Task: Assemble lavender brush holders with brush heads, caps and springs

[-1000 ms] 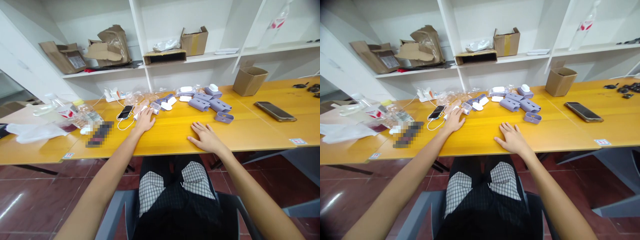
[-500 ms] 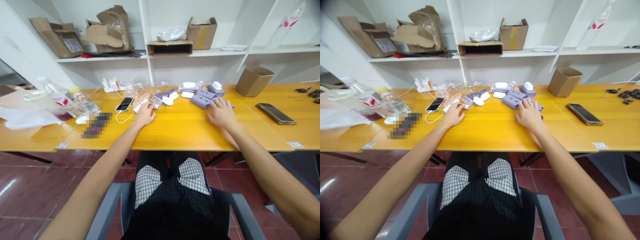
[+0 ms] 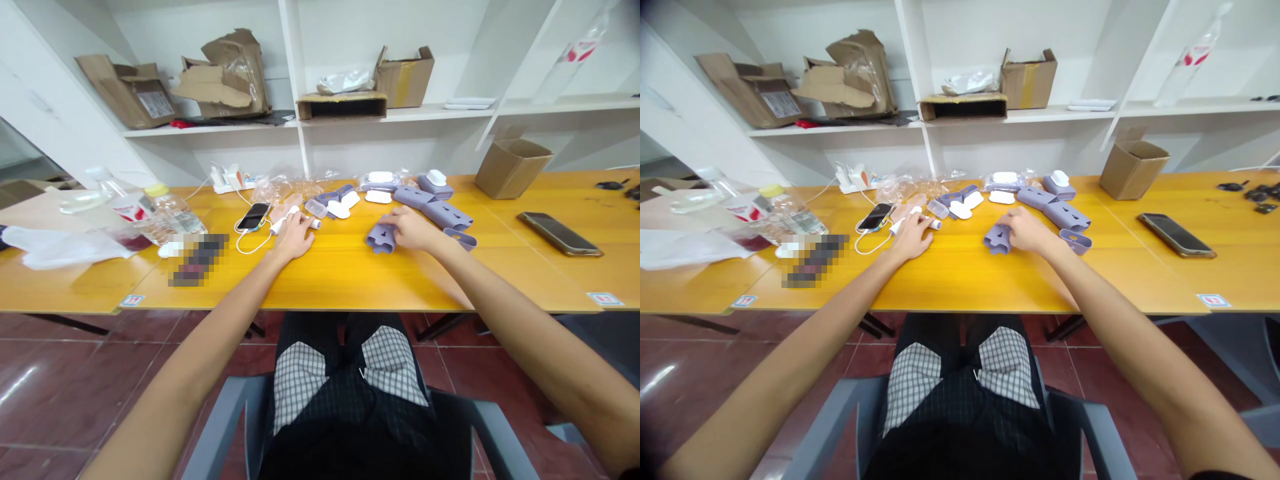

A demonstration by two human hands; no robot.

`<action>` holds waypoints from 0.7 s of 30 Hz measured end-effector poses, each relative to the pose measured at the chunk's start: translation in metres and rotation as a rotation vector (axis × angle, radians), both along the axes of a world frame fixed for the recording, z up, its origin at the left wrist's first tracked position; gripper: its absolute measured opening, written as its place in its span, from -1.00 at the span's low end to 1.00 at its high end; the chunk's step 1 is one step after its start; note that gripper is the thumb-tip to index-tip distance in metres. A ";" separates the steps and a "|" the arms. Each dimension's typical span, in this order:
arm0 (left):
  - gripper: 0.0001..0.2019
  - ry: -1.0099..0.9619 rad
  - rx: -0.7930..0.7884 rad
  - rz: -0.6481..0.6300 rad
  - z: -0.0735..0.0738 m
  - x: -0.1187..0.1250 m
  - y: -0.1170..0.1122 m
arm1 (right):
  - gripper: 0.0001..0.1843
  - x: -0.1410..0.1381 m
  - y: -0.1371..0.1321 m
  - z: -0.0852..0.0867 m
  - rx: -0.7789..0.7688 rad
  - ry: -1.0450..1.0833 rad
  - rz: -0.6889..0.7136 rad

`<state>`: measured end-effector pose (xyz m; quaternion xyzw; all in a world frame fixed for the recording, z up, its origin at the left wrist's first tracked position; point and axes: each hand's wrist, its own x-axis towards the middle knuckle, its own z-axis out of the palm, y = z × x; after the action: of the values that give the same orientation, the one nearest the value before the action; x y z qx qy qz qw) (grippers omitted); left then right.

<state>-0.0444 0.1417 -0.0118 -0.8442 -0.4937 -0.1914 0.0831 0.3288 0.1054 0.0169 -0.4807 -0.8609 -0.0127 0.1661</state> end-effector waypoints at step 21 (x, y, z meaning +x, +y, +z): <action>-0.83 -0.621 -0.258 -0.109 0.005 0.049 0.031 | -0.31 -0.071 0.038 -0.034 -0.014 0.252 0.089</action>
<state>0.0047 0.1727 -0.0070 -0.7744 -0.4696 -0.3795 -0.1891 0.2575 0.1438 -0.0169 -0.4410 -0.8537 0.0613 0.2701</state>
